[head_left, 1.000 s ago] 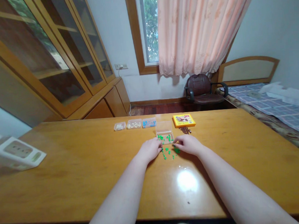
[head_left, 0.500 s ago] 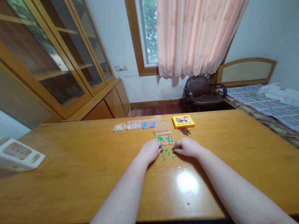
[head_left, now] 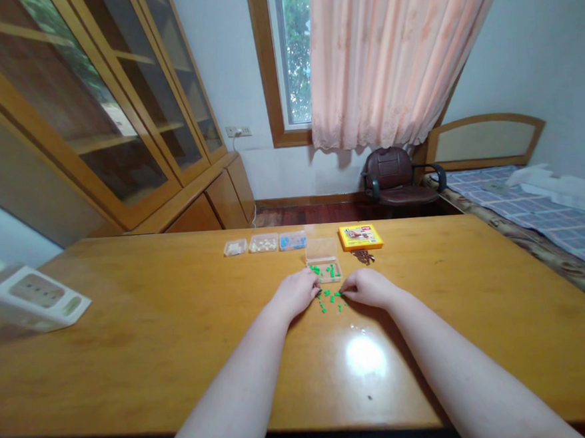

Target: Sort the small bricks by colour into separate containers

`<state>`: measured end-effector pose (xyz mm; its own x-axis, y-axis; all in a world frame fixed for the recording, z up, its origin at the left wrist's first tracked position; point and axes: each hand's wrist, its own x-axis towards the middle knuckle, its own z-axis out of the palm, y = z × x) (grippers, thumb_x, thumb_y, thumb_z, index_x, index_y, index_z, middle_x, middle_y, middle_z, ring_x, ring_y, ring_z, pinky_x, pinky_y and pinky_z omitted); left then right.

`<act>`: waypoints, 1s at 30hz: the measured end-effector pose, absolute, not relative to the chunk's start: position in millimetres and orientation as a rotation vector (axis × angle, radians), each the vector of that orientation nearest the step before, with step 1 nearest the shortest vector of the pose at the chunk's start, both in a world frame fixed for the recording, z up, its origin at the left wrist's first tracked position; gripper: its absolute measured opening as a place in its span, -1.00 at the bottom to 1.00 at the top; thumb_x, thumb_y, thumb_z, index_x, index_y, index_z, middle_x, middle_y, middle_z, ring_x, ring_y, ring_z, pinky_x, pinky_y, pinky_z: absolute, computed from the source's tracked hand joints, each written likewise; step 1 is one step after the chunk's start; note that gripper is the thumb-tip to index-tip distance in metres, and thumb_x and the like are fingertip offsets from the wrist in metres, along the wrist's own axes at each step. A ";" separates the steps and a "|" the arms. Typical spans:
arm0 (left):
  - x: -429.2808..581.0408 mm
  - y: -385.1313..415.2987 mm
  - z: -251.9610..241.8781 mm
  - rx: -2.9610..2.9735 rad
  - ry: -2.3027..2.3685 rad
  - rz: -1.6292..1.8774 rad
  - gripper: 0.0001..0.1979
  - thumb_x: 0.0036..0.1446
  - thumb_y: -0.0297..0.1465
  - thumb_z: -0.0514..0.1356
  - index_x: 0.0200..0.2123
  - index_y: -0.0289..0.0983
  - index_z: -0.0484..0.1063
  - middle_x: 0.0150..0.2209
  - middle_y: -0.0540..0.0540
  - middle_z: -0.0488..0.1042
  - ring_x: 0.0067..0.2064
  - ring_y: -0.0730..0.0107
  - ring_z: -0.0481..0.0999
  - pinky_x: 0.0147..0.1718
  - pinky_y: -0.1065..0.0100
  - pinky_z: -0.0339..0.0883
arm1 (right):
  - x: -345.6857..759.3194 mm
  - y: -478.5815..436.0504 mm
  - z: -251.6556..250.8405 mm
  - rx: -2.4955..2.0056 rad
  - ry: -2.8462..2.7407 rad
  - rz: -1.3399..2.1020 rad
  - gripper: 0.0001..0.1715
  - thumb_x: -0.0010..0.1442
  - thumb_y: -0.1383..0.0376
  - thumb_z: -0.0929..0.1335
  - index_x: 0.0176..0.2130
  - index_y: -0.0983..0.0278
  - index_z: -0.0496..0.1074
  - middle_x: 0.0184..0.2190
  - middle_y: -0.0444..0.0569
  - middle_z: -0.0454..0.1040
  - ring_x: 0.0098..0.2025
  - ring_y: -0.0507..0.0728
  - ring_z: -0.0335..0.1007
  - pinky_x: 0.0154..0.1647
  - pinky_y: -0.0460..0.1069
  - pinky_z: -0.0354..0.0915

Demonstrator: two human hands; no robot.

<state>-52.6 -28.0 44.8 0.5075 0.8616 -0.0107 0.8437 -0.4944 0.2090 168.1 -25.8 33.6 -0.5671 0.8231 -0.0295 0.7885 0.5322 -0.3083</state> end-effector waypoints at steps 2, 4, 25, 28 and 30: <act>-52.4 -28.7 46.0 2.570 1.451 0.182 -0.87 0.14 -0.36 0.11 -0.29 -0.22 0.43 -0.22 -0.09 0.43 -0.22 0.32 0.46 -0.24 0.35 0.32 | 166.6 -26.9 32.6 -1.389 -2.646 0.402 -0.74 0.12 0.25 0.30 -0.26 0.12 0.58 -0.31 -0.09 0.59 -0.31 0.10 0.48 -0.30 -0.09 0.25; -51.9 -28.8 46.2 2.579 1.448 0.250 -0.86 0.16 -0.36 0.09 -0.26 -0.22 0.43 -0.20 -0.09 0.42 -0.20 0.33 0.45 -0.21 0.36 0.31 | 165.7 -27.6 32.1 -1.378 -2.653 0.370 -0.73 0.14 0.22 0.30 -0.23 0.11 0.57 -0.29 -0.08 0.59 -0.28 0.11 0.48 -0.27 -0.09 0.26; -44.0 -27.5 34.5 2.616 1.352 0.165 -0.85 0.16 -0.35 0.11 -0.22 -0.16 0.45 -0.19 -0.07 0.41 -0.17 0.32 0.45 -0.18 0.36 0.31 | 157.7 -27.4 29.6 -1.525 -2.588 0.320 -0.78 0.14 0.25 0.29 -0.27 0.20 0.52 -0.36 -0.03 0.57 -0.33 0.11 0.46 -0.35 -0.09 0.20; -42.1 -27.8 35.3 2.599 1.363 0.153 -0.86 0.16 -0.36 0.11 -0.25 -0.19 0.46 -0.20 -0.08 0.41 -0.17 0.32 0.45 -0.18 0.37 0.31 | 157.8 -27.4 28.3 -1.516 -2.578 0.344 -0.80 0.14 0.26 0.30 -0.27 0.21 0.50 -0.37 -0.03 0.56 -0.34 0.10 0.45 -0.36 -0.10 0.18; -41.1 -28.1 36.8 2.587 1.378 0.135 -0.86 0.16 -0.37 0.11 -0.26 -0.20 0.46 -0.21 -0.08 0.42 -0.18 0.33 0.45 -0.19 0.38 0.31 | 157.7 -27.3 27.4 -1.509 -2.571 0.362 -0.81 0.14 0.27 0.30 -0.26 0.21 0.50 -0.37 -0.03 0.56 -0.34 0.10 0.45 -0.37 -0.10 0.18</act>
